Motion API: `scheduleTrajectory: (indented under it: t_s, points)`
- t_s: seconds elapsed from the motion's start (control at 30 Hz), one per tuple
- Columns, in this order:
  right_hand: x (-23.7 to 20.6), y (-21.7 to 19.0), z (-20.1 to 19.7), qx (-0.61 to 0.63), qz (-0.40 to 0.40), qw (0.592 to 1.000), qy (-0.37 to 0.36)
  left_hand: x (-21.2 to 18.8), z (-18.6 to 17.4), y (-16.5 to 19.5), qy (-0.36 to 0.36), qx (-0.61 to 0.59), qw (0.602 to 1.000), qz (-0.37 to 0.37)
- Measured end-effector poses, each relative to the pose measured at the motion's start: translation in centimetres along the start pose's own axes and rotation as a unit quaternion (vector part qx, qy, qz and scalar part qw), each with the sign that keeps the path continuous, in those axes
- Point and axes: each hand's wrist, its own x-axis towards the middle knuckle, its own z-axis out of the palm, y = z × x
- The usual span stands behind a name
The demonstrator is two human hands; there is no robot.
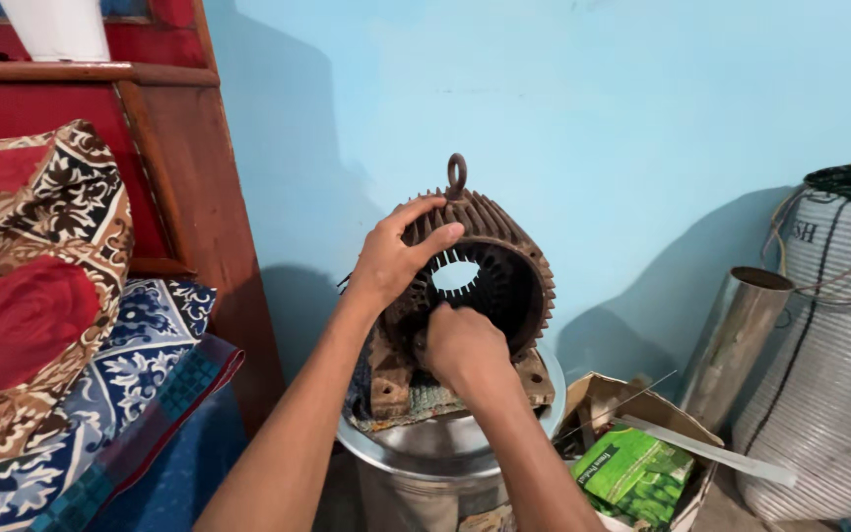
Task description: The person holds a rusty electric motor stator housing steady on a metal container and uses a flat file to file the inner slots of the housing, repositioning the file around the slot ring and rotating the housing to reach different sections.
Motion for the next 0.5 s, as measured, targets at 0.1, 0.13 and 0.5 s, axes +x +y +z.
scheduleTrajectory:
  t_s: [0.1, 0.13, 0.5]
  points:
    - [1.7, 1.3, 0.9, -0.022, 0.003, 1.0, -0.016, 0.1, 0.0, -0.2, -0.008, -0.021, 1.0, -0.009]
    - [2.0, 1.8, 1.3, -0.015, 0.018, 0.999, -0.029, 0.2, 0.1, -0.2, -0.014, -0.03, 0.999, -0.008]
    - [-0.3, 0.6, 1.4, 0.031, 0.053, 0.998, -0.015, 0.0, 0.0, 0.3, 0.008, -0.012, 1.0, -0.015]
